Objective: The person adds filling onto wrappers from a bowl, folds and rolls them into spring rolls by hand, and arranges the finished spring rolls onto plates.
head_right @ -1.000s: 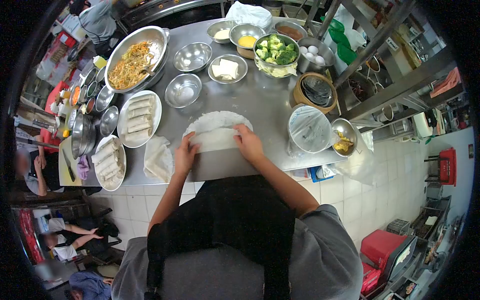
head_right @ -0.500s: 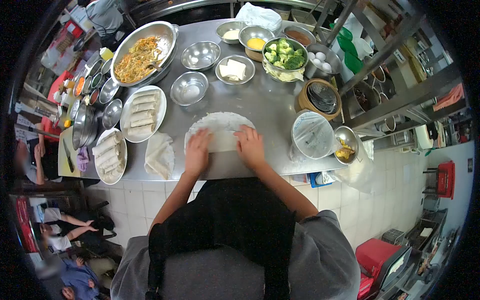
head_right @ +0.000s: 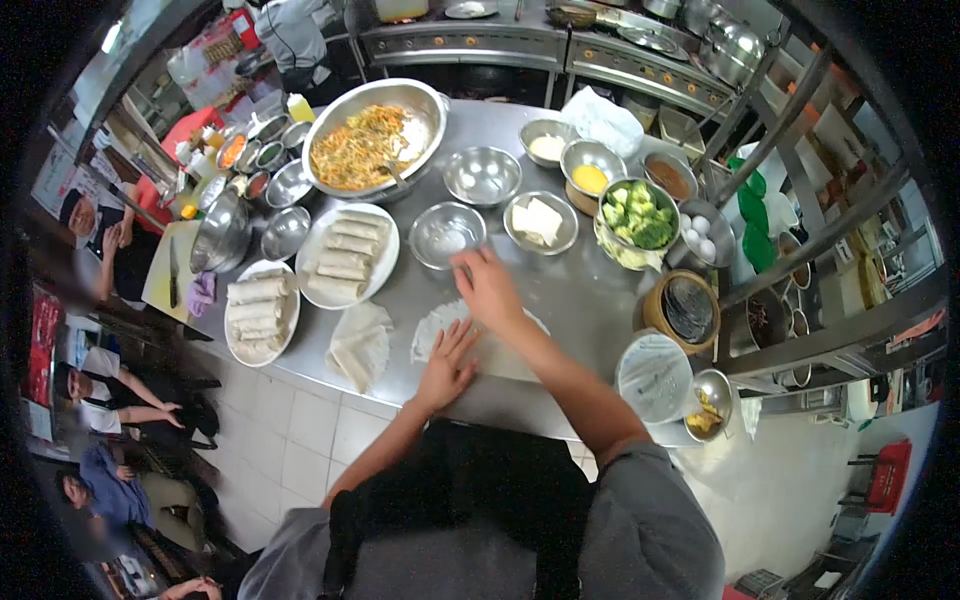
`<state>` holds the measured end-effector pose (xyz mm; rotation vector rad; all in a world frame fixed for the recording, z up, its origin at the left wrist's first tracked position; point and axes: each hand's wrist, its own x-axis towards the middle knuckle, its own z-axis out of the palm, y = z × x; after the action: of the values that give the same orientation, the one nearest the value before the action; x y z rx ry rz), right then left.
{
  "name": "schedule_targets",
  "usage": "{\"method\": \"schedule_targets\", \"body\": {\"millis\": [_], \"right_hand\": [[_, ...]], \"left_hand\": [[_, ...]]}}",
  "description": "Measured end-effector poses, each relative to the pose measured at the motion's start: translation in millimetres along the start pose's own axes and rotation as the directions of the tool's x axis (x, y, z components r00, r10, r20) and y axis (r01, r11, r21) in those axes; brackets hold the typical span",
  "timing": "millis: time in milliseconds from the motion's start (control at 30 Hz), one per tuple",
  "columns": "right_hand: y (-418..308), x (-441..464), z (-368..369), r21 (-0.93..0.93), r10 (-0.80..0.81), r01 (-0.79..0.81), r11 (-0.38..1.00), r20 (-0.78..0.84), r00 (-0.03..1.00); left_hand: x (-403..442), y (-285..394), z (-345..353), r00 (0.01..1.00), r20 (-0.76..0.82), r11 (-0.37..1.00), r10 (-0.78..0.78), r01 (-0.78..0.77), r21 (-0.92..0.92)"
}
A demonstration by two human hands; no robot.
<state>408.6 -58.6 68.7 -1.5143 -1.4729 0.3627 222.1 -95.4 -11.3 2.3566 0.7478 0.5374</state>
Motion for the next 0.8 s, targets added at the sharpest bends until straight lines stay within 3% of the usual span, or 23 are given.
{"method": "schedule_targets", "body": {"millis": [67, 167, 300, 433, 533, 567, 667, 767, 800], "right_hand": [[-21, 63, 13, -0.063, -0.130, 0.129, 0.990, -0.017, 0.991], [-27, 147, 53, -0.188, -0.204, 0.199, 0.962, -0.004, 0.979], [-19, 219, 102, -0.414, 0.175, -0.100, 0.905, 0.147, 0.974], [12, 256, 141, -0.553, 0.240, -0.110, 0.826, 0.168, 0.956], [0, 275, 128, -0.652, 0.253, 0.055, 0.756, 0.369, 0.895], [-8, 284, 124, -0.665, 0.298, -0.034, 0.746, 0.288, 0.910], [-34, 323, 105, -0.746, 0.343, -0.022, 0.665, 0.279, 0.897], [-15, 360, 136, -0.709, 0.298, -0.146, 0.690, 0.094, 0.950], [-3, 363, 147, -0.704, 0.257, -0.115, 0.701, 0.099, 0.961]], "left_hand": [[-2, -3, -8, 0.998, -0.057, 1.000, -0.009, 0.007, -0.024], [-12, -18, -19, 0.992, -0.130, 0.998, -0.007, -0.001, -0.056], [-25, -42, -43, 0.981, -0.179, 0.991, 0.069, -0.087, -0.097], [-34, -75, -64, 0.980, -0.182, 0.984, 0.081, -0.108, -0.145], [-30, -94, -76, 0.985, -0.129, 0.976, 0.116, -0.137, -0.171], [-29, -99, -80, 0.985, -0.109, 0.972, 0.134, -0.152, -0.179], [-25, -104, -88, 0.987, -0.069, 0.970, 0.145, -0.155, -0.187], [-25, -113, -90, 0.988, -0.018, 0.962, 0.156, -0.156, -0.222], [-25, -114, -91, 0.988, -0.009, 0.961, 0.153, -0.151, -0.231]]}}
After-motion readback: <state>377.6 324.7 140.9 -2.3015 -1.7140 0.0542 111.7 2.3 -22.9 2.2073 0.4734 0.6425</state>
